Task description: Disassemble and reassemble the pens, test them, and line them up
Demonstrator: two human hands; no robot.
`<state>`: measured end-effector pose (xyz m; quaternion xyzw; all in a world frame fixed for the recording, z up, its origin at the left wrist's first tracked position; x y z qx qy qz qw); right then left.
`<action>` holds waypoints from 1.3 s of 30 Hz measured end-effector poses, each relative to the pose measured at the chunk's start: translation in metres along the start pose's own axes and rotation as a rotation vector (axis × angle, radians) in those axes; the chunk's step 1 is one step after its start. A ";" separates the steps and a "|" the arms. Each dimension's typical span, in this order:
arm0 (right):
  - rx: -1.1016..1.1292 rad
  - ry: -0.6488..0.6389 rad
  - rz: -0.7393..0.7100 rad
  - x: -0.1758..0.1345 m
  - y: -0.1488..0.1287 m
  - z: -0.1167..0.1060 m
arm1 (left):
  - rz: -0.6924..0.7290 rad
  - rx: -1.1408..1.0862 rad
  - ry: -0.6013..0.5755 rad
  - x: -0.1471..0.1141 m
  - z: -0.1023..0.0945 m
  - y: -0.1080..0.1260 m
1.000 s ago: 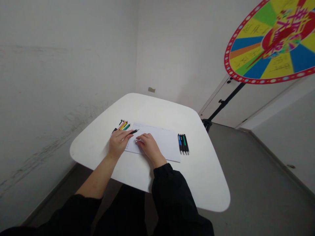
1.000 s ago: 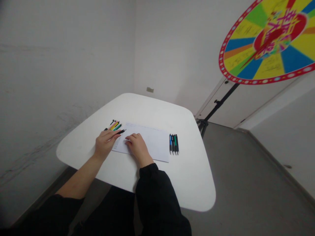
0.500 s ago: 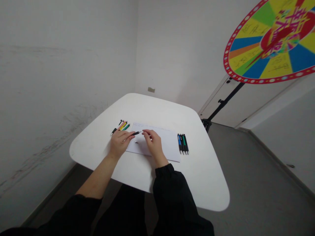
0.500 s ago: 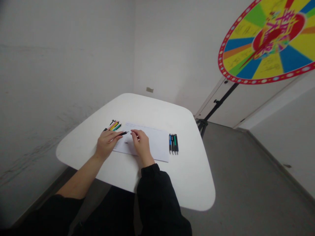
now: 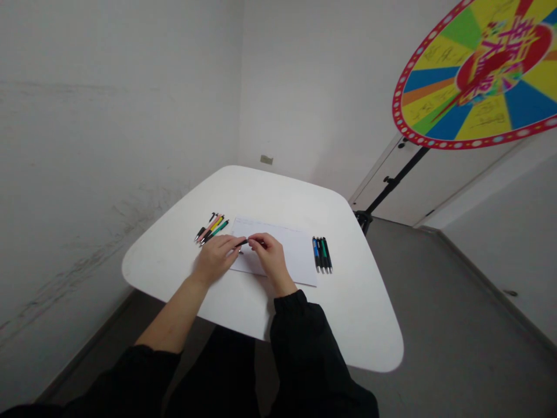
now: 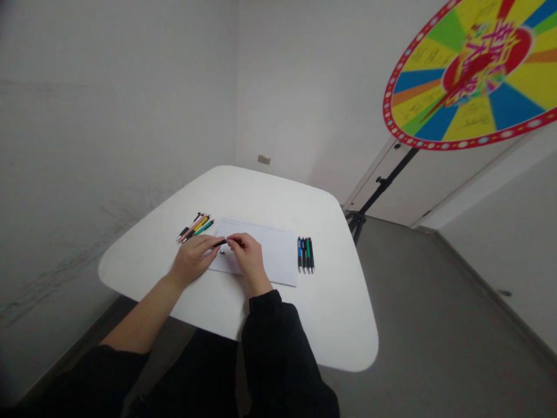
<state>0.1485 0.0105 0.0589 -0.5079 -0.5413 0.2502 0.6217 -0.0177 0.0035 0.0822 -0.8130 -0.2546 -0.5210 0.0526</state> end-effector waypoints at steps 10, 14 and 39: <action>-0.030 0.058 -0.016 0.001 -0.004 -0.010 | 0.005 0.012 -0.056 -0.002 0.003 0.002; -0.044 0.073 -0.006 0.001 -0.003 -0.012 | -0.013 0.011 -0.062 -0.003 0.003 0.000; -0.660 -0.299 -0.246 -0.015 0.005 0.010 | -0.082 0.059 0.035 -0.001 -0.005 -0.007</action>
Point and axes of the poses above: each hand's wrist, its own x-axis towards the middle knuckle, its own z-axis out of the palm, y = z × x, the point moved 8 cm from there along x, towards the middle knuckle, and after that the axes turned 8 degrees about y, right-handed, at the moved point
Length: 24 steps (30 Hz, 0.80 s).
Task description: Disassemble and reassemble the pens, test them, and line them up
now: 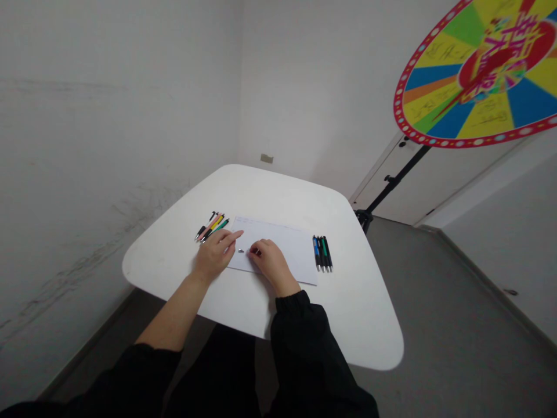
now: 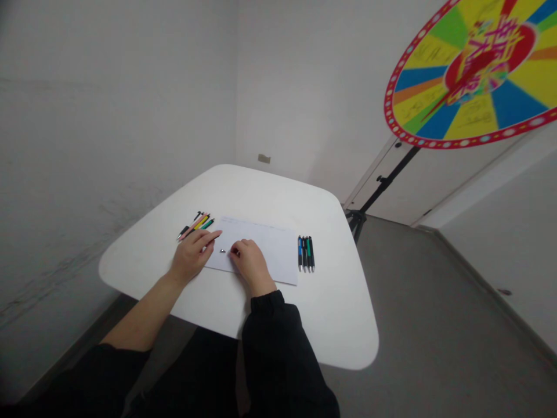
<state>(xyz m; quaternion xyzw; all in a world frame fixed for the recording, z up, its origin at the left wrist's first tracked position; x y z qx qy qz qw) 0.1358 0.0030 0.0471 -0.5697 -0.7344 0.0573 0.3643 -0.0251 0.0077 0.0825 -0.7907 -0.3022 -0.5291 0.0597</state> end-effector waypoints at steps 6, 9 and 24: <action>-0.025 -0.017 0.000 0.000 0.001 0.002 | -0.007 -0.002 0.006 0.000 0.000 -0.001; -0.016 -0.023 0.002 0.000 0.001 0.003 | -0.027 -0.005 -0.010 -0.002 0.002 -0.003; 0.043 -0.002 0.014 0.000 -0.001 0.000 | 0.001 -0.012 -0.015 -0.002 0.002 0.000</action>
Point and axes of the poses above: each hand's wrist, its own x-axis towards the middle knuckle, its own z-axis out of the palm, y = z × x, the point moved 8 cm from there along x, towards the middle knuckle, and after that the axes turned 8 degrees about y, right-handed, at the moved point
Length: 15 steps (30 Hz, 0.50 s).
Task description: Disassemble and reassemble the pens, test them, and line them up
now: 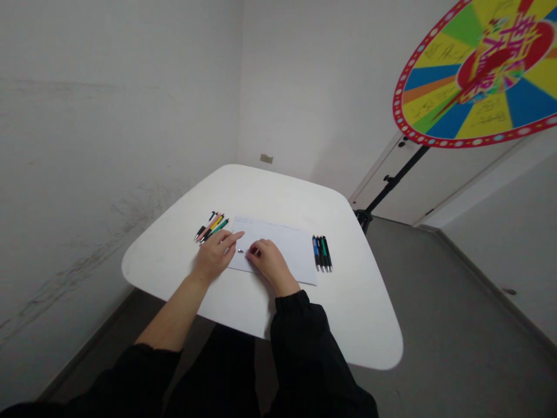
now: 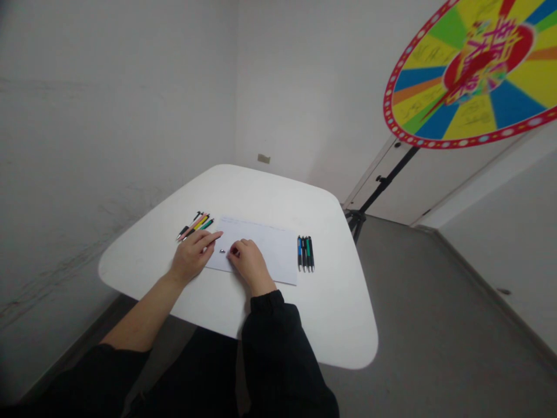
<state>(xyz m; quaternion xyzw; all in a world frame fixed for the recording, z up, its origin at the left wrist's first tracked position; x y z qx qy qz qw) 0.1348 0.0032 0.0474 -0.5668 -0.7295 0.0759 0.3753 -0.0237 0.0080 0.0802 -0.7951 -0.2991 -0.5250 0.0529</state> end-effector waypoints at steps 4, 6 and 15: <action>0.047 0.066 0.045 0.002 0.004 -0.007 | 0.017 -0.017 0.003 0.003 -0.002 0.004; 0.104 0.119 0.077 0.004 0.005 -0.013 | 0.009 -0.029 -0.010 0.003 -0.002 0.004; 0.483 0.247 0.238 0.007 0.012 -0.018 | 0.023 -0.115 -0.041 -0.001 0.003 0.005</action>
Point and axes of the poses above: each hand's wrist, its own x-axis towards the middle knuckle, its own z-axis out of the palm, y = z × x, the point moved 8 cm from there along x, towards the middle knuckle, and after that the axes turned 8 degrees about y, right-handed, at the moved point
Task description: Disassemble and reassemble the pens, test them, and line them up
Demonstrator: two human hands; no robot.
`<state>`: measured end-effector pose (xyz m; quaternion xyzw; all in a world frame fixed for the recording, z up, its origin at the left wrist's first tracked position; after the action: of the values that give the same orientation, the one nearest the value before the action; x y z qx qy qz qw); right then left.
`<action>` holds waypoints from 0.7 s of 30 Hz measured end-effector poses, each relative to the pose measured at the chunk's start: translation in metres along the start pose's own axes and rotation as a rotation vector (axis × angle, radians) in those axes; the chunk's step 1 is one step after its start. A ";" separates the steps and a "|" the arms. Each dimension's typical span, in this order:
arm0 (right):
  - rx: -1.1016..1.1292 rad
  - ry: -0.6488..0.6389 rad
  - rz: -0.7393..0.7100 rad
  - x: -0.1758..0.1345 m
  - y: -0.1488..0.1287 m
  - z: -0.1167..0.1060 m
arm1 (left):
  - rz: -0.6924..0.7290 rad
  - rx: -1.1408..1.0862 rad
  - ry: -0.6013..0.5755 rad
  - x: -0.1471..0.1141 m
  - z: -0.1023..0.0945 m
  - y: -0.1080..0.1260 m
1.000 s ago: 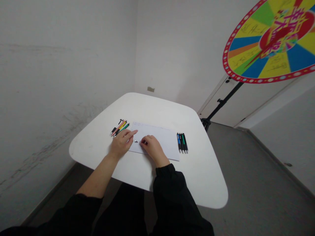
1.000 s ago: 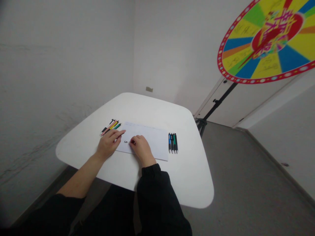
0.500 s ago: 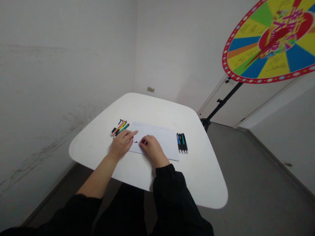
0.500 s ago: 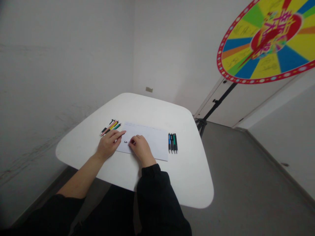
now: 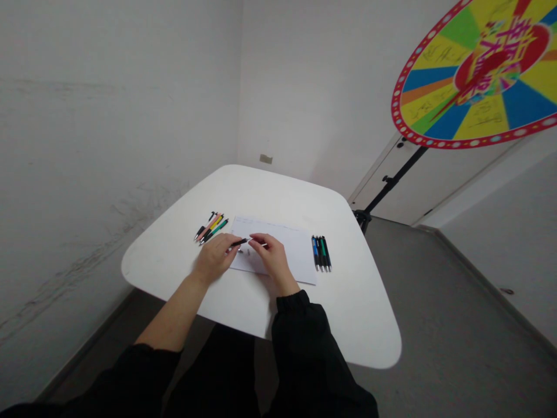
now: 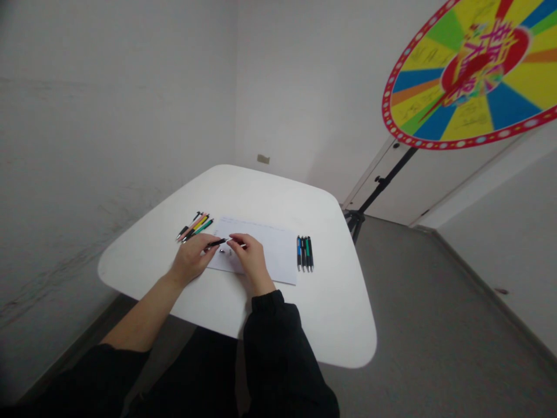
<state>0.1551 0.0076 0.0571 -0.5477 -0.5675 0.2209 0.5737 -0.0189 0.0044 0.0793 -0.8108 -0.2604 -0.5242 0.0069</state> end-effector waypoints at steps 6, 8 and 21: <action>0.068 -0.009 0.033 -0.002 0.000 0.001 | 0.052 -0.024 -0.009 0.004 -0.001 0.008; 0.081 -0.011 0.022 -0.003 -0.003 0.000 | 0.061 -0.027 -0.006 0.005 -0.001 0.009; 0.219 0.132 0.130 -0.001 0.004 -0.025 | 0.037 -0.026 0.000 0.002 -0.001 0.004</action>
<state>0.1783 -0.0016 0.0590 -0.5309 -0.4644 0.2815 0.6506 -0.0175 0.0019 0.0826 -0.8155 -0.2385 -0.5273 0.0062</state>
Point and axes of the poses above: each hand's wrist, its own x-axis towards the middle knuckle, its own z-axis out of the palm, y = z × x, the point moved 8 cm from there along x, towards the middle knuckle, and after that the axes turned 8 degrees about y, right-handed, at the moved point
